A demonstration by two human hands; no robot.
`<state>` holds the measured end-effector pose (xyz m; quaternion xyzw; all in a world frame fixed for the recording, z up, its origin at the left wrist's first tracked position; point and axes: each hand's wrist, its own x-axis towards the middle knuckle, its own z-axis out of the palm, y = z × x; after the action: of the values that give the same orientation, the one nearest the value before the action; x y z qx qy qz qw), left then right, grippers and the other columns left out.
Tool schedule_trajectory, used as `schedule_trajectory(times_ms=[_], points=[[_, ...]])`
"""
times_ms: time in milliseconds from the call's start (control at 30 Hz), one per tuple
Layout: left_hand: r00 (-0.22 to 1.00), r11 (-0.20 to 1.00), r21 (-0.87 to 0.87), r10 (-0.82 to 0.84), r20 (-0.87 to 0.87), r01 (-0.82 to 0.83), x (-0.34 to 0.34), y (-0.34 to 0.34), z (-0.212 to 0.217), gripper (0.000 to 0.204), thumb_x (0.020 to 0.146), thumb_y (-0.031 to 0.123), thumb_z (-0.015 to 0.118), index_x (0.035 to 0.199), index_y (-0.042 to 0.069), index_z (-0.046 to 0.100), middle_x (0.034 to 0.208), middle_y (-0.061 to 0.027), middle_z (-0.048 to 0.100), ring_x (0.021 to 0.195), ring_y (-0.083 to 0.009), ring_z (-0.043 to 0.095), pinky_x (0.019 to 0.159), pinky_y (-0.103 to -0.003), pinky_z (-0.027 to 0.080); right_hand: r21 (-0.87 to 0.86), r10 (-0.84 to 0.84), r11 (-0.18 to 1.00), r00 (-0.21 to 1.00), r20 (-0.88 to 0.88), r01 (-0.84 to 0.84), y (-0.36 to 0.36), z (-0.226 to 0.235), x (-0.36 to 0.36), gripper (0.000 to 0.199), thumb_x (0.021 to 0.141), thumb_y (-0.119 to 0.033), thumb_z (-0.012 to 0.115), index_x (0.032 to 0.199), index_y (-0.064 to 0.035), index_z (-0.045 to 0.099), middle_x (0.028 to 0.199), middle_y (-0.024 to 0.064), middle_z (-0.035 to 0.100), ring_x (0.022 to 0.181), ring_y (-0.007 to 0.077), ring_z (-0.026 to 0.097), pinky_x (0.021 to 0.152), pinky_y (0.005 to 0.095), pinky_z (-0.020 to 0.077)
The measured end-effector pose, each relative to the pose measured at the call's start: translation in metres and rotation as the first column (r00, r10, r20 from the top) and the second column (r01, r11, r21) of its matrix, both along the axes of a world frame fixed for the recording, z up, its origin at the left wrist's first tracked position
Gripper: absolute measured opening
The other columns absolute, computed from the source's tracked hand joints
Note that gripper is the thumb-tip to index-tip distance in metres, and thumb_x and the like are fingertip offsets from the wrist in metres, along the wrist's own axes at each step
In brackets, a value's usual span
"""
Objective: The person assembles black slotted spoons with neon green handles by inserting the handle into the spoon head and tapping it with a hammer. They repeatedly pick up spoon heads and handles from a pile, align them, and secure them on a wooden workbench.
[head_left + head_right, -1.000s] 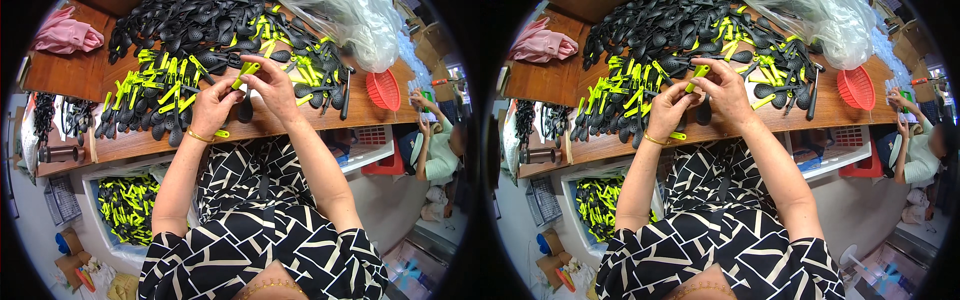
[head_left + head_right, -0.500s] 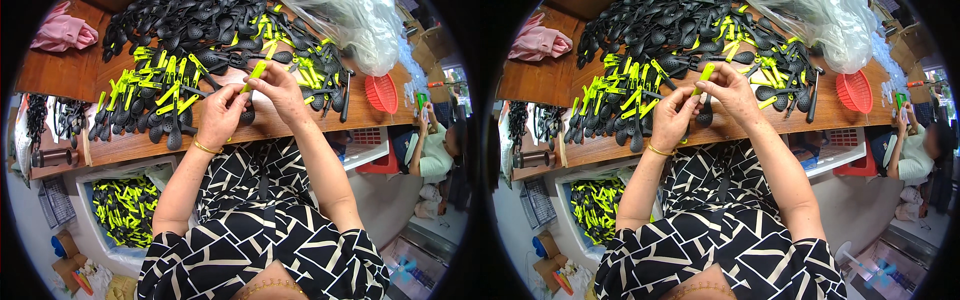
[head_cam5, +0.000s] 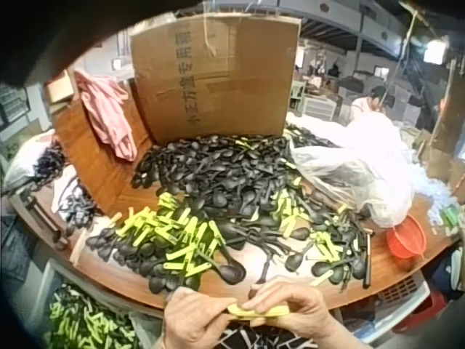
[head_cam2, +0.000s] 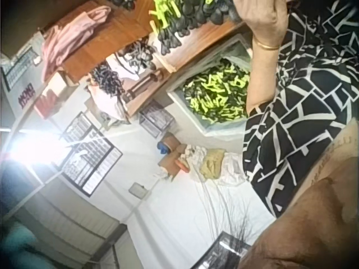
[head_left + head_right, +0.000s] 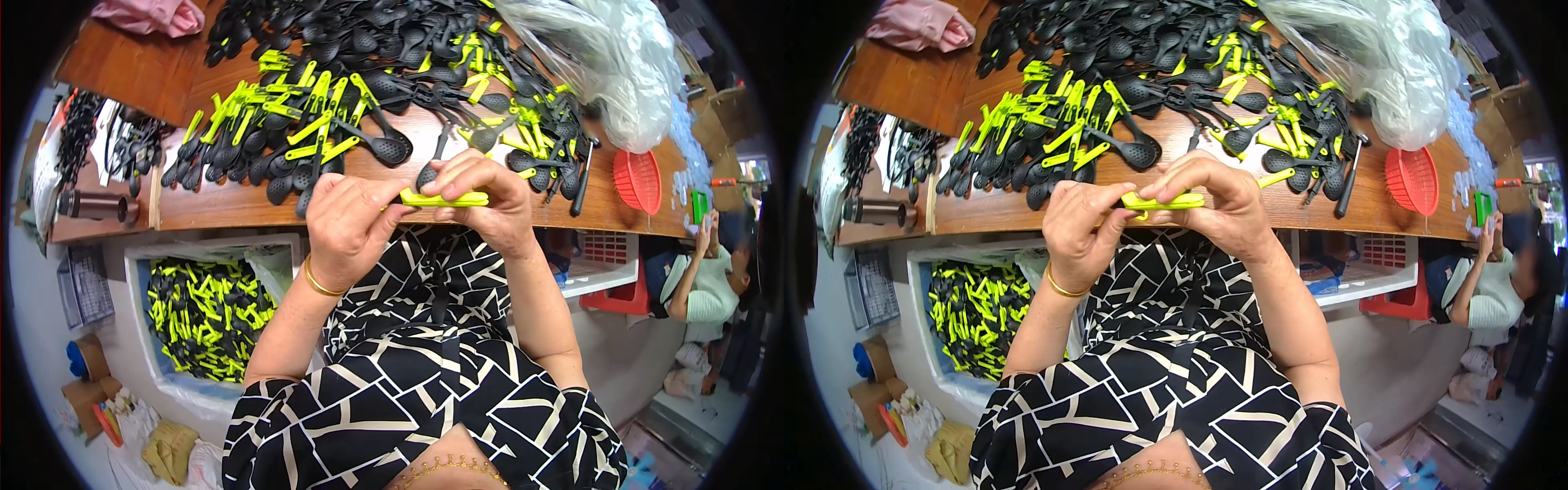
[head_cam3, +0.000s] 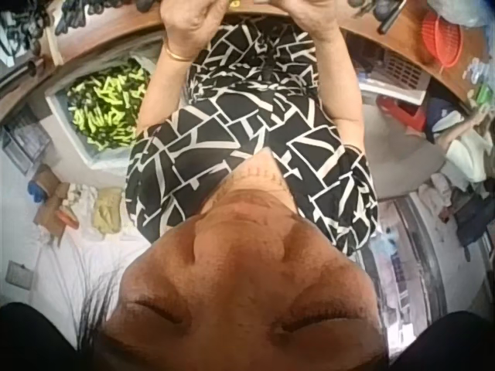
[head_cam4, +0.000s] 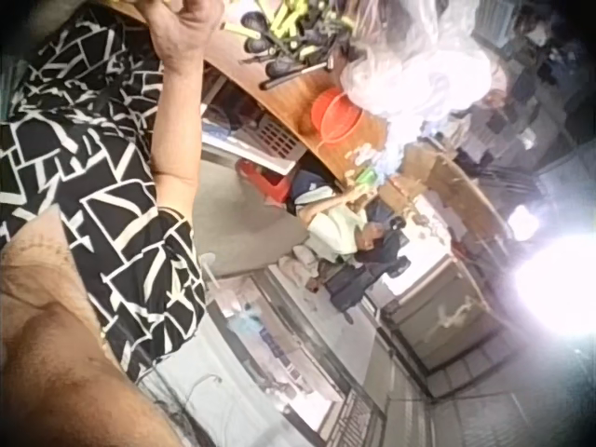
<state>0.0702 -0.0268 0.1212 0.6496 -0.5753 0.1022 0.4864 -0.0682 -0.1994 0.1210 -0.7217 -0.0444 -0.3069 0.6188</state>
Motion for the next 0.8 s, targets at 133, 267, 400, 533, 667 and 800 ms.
schedule_trajectory(times_ms=[133,267,400,533,667,800], points=[[1.000,1.000,0.002,-0.006,-0.025,0.006,-0.008,0.014,0.000,0.021,0.086,0.016,0.078,0.103,0.006,0.072,0.081,-0.0041,0.070,0.070,-0.0212,0.064,0.071,-0.035,0.041,-0.126,-0.053,0.991,0.999,0.003,0.053,0.016,0.007,-0.003,0.019,0.083,-0.007,0.083,0.097,-0.0085,0.070,0.098,0.0053,0.078,0.096,0.0181,0.071,0.111,0.0505,0.0437],[0.984,0.990,0.131,-0.026,-0.174,0.050,-0.014,0.027,0.007,0.023,0.088,0.012,0.078,0.109,0.003,0.072,0.087,-0.0065,0.072,0.074,-0.0200,0.067,0.072,-0.033,0.048,0.039,-0.079,0.996,0.993,-0.089,0.083,0.032,0.004,-0.006,0.019,0.089,-0.005,0.078,0.105,-0.0064,0.066,0.099,0.0048,0.076,0.099,0.0155,0.070,0.116,0.0521,0.0379],[0.804,0.974,0.190,0.011,-0.595,0.127,-0.022,0.030,0.005,0.019,0.091,0.011,0.077,0.108,0.002,0.073,0.091,-0.0097,0.074,0.078,-0.0213,0.071,0.073,-0.033,0.054,0.185,-0.045,0.980,0.986,-0.164,0.075,0.038,-0.001,-0.004,0.019,0.092,-0.008,0.077,0.107,-0.0050,0.065,0.102,0.0042,0.075,0.102,0.0134,0.069,0.118,0.0467,0.0361],[0.736,0.963,0.249,0.092,-0.671,0.107,-0.025,0.048,-0.007,0.020,0.093,0.005,0.073,0.112,-0.001,0.071,0.093,-0.0099,0.074,0.085,-0.0167,0.073,0.077,-0.030,0.056,0.191,0.027,0.981,0.950,-0.310,0.034,0.046,-0.009,-0.002,0.019,0.092,-0.008,0.077,0.107,-0.0034,0.066,0.102,0.0051,0.073,0.101,0.0143,0.068,0.097,0.0323,0.0513],[0.897,0.918,0.394,0.127,-0.424,0.056,-0.020,0.100,-0.048,0.019,0.091,0.003,0.072,0.109,0.000,0.070,0.097,-0.0113,0.074,0.084,-0.0208,0.071,0.078,-0.031,0.055,-0.142,0.082,0.978,0.903,-0.423,-0.155,0.057,-0.020,-0.005,0.049,0.085,-0.012,0.084,0.129,-0.0049,0.063,0.110,0.0078,0.074,0.105,0.0165,0.071,0.095,0.0313,0.0540],[0.669,0.775,0.501,0.609,-0.426,-0.386,-0.013,0.238,-0.152,0.017,0.096,0.007,0.068,0.110,0.000,0.068,0.094,-0.0131,0.072,0.088,-0.0249,0.069,0.080,-0.033,0.053,0.015,-0.038,0.999,0.883,-0.468,0.051,0.034,-0.031,-0.012,0.044,0.090,-0.016,0.079,0.129,-0.0038,0.065,0.106,0.0081,0.076,0.099,0.0167,0.072,0.089,0.0314,0.0558]])
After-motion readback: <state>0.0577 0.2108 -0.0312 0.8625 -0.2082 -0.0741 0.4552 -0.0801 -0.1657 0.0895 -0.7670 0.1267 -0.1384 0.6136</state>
